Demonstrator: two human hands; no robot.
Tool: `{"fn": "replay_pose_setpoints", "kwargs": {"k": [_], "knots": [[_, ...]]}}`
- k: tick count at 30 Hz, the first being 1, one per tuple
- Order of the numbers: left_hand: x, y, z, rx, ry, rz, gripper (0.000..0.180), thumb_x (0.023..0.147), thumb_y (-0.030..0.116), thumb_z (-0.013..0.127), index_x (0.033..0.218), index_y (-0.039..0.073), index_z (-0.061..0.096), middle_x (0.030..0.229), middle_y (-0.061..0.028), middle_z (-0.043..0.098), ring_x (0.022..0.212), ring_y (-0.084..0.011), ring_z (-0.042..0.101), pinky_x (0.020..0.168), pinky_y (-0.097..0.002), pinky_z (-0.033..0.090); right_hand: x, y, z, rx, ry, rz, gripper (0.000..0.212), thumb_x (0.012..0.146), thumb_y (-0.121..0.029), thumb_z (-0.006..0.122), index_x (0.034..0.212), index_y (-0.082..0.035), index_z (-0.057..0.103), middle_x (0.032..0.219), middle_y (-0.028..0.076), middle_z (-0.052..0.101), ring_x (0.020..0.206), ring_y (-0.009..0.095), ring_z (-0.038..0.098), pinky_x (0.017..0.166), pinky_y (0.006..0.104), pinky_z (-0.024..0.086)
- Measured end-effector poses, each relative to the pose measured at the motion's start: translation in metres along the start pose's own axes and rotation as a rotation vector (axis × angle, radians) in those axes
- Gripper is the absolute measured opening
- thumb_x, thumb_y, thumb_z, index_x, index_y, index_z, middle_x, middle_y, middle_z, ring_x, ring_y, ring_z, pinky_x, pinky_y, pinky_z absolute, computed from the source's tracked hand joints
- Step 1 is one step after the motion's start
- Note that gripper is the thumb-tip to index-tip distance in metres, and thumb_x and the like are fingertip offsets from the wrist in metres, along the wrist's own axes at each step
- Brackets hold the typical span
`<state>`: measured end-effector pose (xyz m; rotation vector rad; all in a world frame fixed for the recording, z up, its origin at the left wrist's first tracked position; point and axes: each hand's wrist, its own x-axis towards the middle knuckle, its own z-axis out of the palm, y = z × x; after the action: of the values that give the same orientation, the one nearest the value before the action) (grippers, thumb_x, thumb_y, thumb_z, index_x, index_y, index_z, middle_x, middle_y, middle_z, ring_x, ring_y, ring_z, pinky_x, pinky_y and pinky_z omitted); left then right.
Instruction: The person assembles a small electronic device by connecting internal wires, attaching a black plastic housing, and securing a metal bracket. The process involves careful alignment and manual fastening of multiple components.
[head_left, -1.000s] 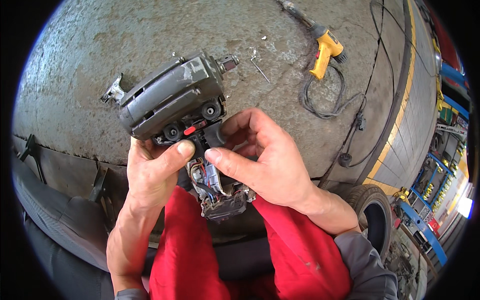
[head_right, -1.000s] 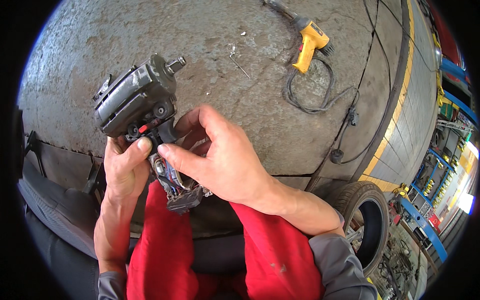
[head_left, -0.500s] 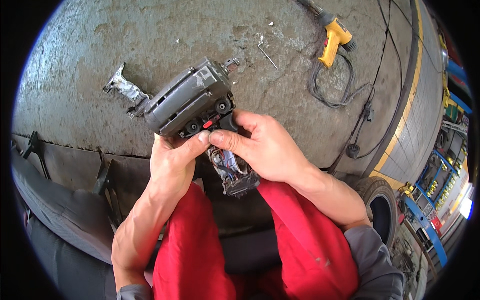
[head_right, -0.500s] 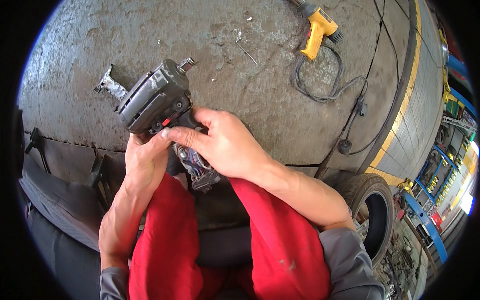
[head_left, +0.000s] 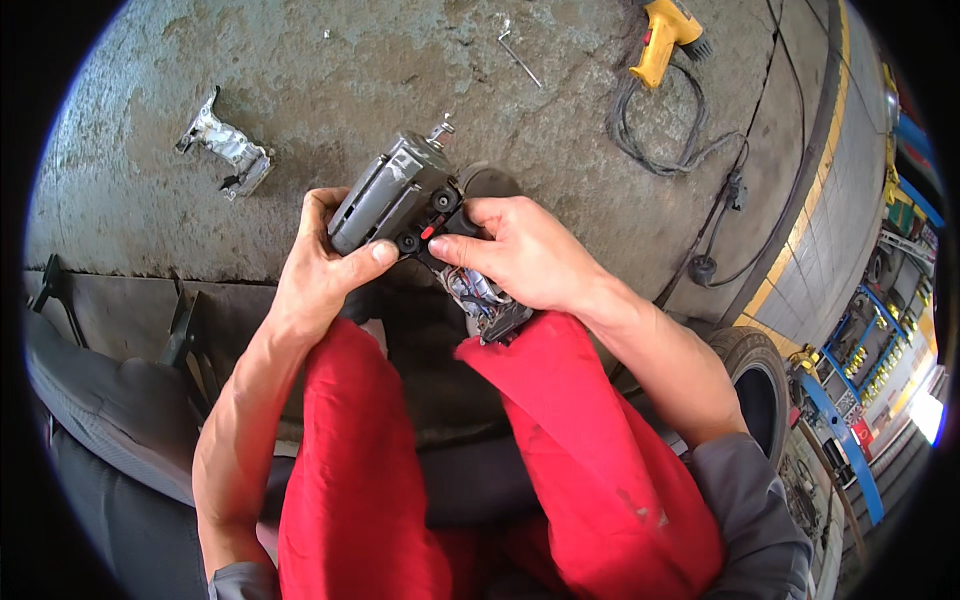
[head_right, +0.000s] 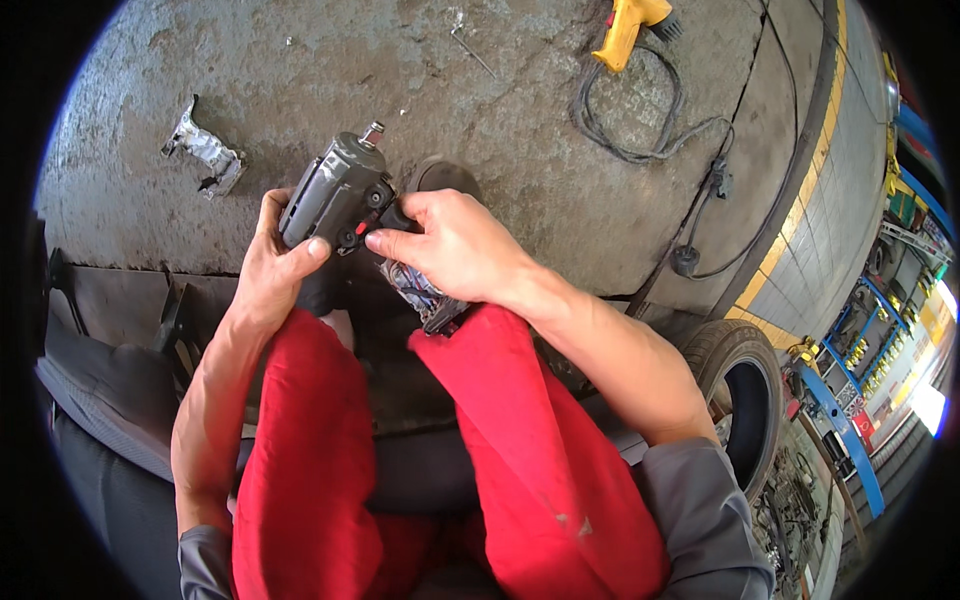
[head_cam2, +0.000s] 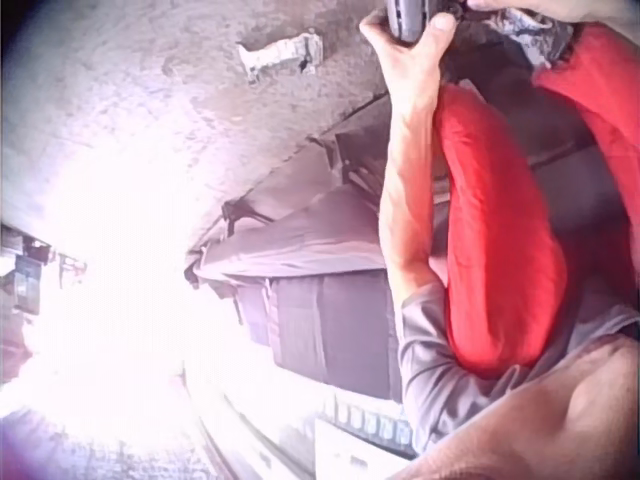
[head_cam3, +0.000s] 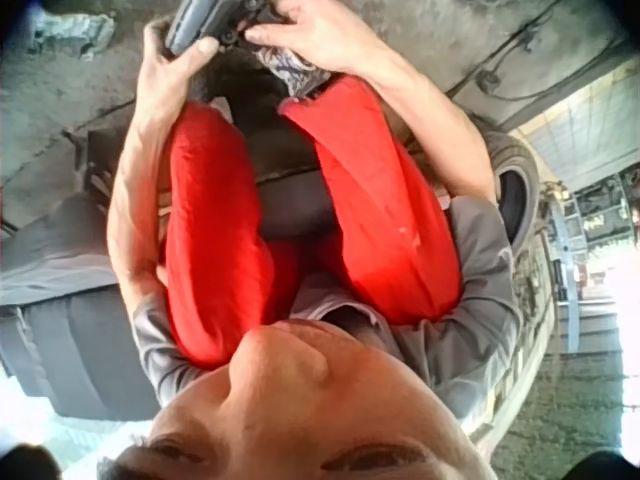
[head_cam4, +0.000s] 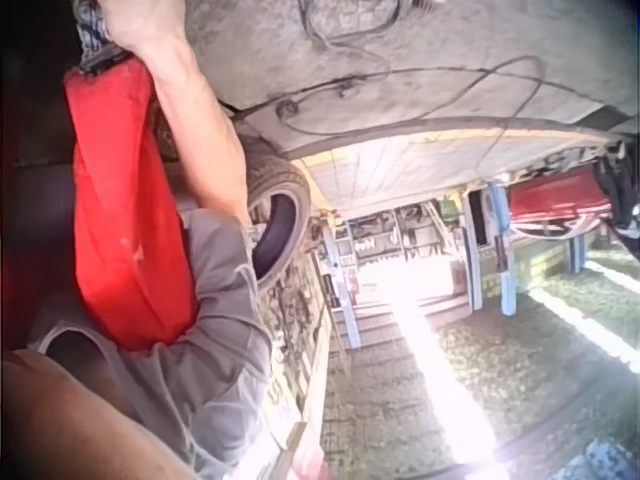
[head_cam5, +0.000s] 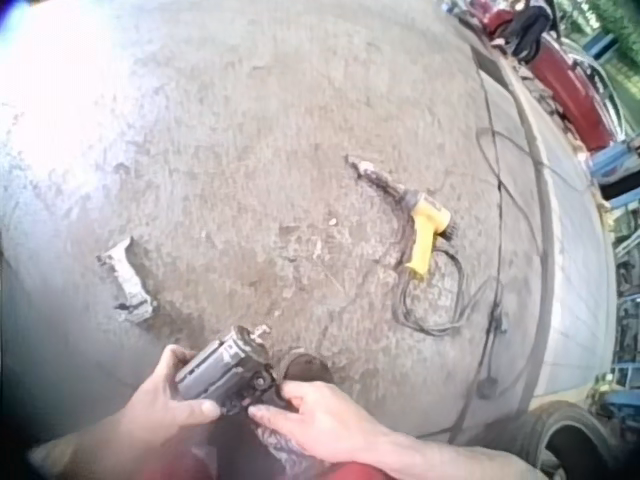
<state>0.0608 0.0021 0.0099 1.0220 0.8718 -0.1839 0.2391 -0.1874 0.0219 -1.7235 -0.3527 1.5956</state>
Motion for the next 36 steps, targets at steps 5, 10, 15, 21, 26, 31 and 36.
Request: {"fn": "replay_pose_setpoints", "kwargs": {"k": [5,10,15,21,26,31,36], "knots": [[-0.008,0.014,-0.011,0.646,0.053,-0.028,0.091,0.085,0.039,0.091,0.148,-0.005,0.043,0.125,-0.0220,0.068,0.119,-0.0294,0.066,0.104,-0.0402,0.052,0.024,-0.002,0.003,-0.040,-0.194,0.122,0.030,0.103,-0.024,0.075,0.107,0.005,0.074,0.089,0.001,0.073,0.081,0.006,0.063,0.070,0.0299,0.053],[-0.008,0.000,-0.023,0.741,0.103,-0.005,0.086,0.084,0.037,0.091,0.147,-0.005,0.050,0.129,-0.0231,0.068,0.122,-0.0319,0.066,0.106,-0.0428,0.052,0.050,0.021,0.005,-0.120,-0.321,0.070,0.025,0.103,-0.018,0.073,0.111,0.006,0.074,0.092,0.001,0.075,0.083,0.006,0.064,0.075,0.0293,0.054],[-0.016,-0.021,-0.006,0.854,0.234,0.458,0.074,0.075,0.015,0.096,0.139,0.003,0.061,0.143,-0.0208,0.054,0.132,-0.0381,0.058,0.110,-0.0466,0.051,0.054,0.004,-0.002,-0.227,-0.342,0.126,0.029,0.100,-0.024,0.076,0.106,0.004,0.076,0.086,0.001,0.074,0.080,0.005,0.062,0.073,0.0300,0.052],[-0.001,-0.026,-0.001,1.046,0.112,0.899,0.045,0.071,0.006,0.092,0.114,0.011,0.078,0.139,-0.0146,0.060,0.136,-0.0428,0.056,0.111,-0.0508,0.051,0.050,-0.006,-0.002,-0.311,-0.319,0.073,0.039,0.094,-0.035,0.076,0.105,0.003,0.077,0.084,0.014,0.075,0.078,0.019,0.068,0.074,0.0393,0.053],[0.007,-0.026,0.003,1.029,0.070,0.811,0.039,0.076,0.006,0.089,0.113,0.011,0.078,0.135,-0.0123,0.063,0.137,-0.0411,0.056,0.111,-0.0499,0.050,0.049,0.000,-0.006,-0.336,-0.294,0.059,0.044,0.093,-0.040,0.075,0.104,0.003,0.077,0.089,0.023,0.075,0.083,0.032,0.074,0.077,0.0446,0.054],[0.013,-0.026,0.008,1.034,0.078,0.790,0.038,0.078,0.005,0.087,0.114,0.010,0.076,0.132,-0.0122,0.064,0.135,-0.0404,0.057,0.109,-0.0491,0.050,0.050,0.010,-0.005,-0.383,-0.272,0.029,0.049,0.093,-0.041,0.075,0.101,0.007,0.075,0.092,0.028,0.074,0.089,0.039,0.075,0.080,0.0484,0.056],[0.018,-0.033,0.012,1.028,0.095,0.795,0.032,0.081,0.005,0.086,0.110,0.010,0.075,0.130,-0.0116,0.065,0.133,-0.0398,0.058,0.109,-0.0491,0.050,0.043,0.015,-0.001,-0.451,-0.189,0.001,0.054,0.092,-0.044,0.076,0.100,0.010,0.073,0.094,0.030,0.074,0.094,0.041,0.075,0.083,0.0496,0.057]]}}
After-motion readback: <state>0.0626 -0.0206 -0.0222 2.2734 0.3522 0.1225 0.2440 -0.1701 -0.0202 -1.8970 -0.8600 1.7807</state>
